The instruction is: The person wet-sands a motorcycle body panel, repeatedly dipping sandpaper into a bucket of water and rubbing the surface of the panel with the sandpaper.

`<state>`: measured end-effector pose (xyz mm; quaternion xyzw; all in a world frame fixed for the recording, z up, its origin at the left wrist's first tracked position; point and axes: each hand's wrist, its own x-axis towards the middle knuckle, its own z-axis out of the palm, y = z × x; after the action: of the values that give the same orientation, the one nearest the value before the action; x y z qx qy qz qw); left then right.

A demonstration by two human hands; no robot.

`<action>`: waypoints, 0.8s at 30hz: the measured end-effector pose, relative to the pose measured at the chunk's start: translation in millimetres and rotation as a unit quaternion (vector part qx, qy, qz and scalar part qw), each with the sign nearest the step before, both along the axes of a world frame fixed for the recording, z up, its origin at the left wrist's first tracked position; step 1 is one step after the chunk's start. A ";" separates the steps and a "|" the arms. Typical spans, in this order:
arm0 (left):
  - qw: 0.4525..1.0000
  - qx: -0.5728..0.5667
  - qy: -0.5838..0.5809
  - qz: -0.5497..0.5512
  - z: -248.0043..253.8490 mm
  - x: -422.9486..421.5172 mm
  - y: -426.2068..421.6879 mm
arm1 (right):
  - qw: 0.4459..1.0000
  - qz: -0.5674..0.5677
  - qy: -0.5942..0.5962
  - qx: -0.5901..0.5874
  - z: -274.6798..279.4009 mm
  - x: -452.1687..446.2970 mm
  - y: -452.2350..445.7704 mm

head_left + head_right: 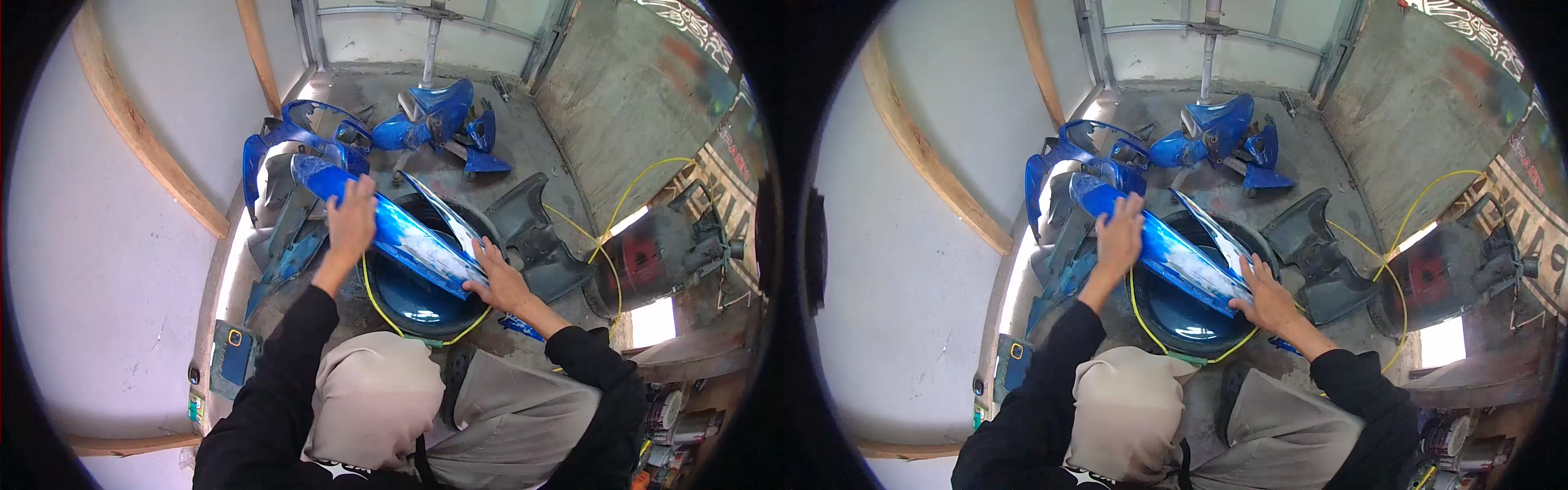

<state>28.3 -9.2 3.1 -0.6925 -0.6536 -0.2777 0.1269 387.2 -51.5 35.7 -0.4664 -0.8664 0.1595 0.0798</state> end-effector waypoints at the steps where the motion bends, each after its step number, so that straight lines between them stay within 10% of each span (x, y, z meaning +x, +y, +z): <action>1: 0.998 0.031 0.045 -0.041 -5.7 20.2 -17.0 | 1.000 0.000 -0.001 -0.003 -1.3 0.1 -1.6; 5: 0.989 -0.038 -0.007 -0.145 -4.3 44.2 -47.2 | 1.000 -0.001 -0.004 0.001 0.9 -2.1 -1.2; 12: 0.986 -0.056 -0.104 0.116 -2.8 -53.9 45.6 | 1.000 0.008 0.010 0.005 3.0 0.3 -0.6; 24: 0.997 -0.031 -0.046 -0.044 -13.5 16.8 -45.0 | 1.000 -0.009 -0.022 -0.017 5.6 -2.0 -1.1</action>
<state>45.1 -54.2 -10.4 -0.7109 -0.6358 -0.2940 0.0626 385.2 -52.6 41.3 -0.4788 -0.8610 0.1631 0.0541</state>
